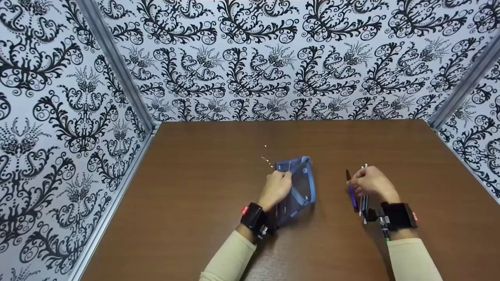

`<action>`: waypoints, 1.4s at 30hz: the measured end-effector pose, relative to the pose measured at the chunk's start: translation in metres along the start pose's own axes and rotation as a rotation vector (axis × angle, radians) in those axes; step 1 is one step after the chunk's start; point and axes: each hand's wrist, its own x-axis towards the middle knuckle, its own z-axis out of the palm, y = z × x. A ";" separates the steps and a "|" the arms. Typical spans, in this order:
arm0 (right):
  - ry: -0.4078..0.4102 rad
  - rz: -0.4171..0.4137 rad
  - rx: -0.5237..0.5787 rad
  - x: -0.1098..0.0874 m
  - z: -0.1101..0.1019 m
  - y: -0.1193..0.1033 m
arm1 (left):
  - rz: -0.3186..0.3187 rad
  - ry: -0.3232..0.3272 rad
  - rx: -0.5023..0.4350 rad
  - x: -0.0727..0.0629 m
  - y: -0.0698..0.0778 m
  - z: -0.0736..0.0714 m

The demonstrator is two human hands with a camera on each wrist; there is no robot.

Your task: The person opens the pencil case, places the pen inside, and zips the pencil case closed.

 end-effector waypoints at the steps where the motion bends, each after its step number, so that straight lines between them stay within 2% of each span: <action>1: 0.002 0.010 -0.011 0.001 0.001 0.000 | -0.005 -0.006 0.000 0.000 0.000 0.000; 5: 0.034 0.035 -0.046 0.005 0.005 0.001 | -0.031 -0.042 -0.014 -0.001 0.002 0.000; 10: 0.067 0.039 -0.068 0.007 0.010 0.002 | -0.011 -0.067 -0.015 -0.003 0.005 -0.001; 19: 0.064 0.065 -0.093 0.008 0.013 0.002 | 0.105 0.005 0.084 -0.005 0.009 -0.002; 21: 0.062 0.069 -0.101 0.009 0.014 0.002 | 0.115 0.013 0.102 -0.006 0.009 -0.002; 28: 0.084 0.045 -0.137 0.009 0.020 0.003 | 0.081 0.046 0.140 -0.006 0.009 -0.002; 39: 0.083 0.045 -0.196 0.008 0.020 0.002 | 0.040 0.015 0.044 -0.006 0.008 -0.006; 42: 0.085 0.042 -0.184 0.009 0.021 0.003 | 0.026 -0.004 0.029 -0.007 0.008 -0.007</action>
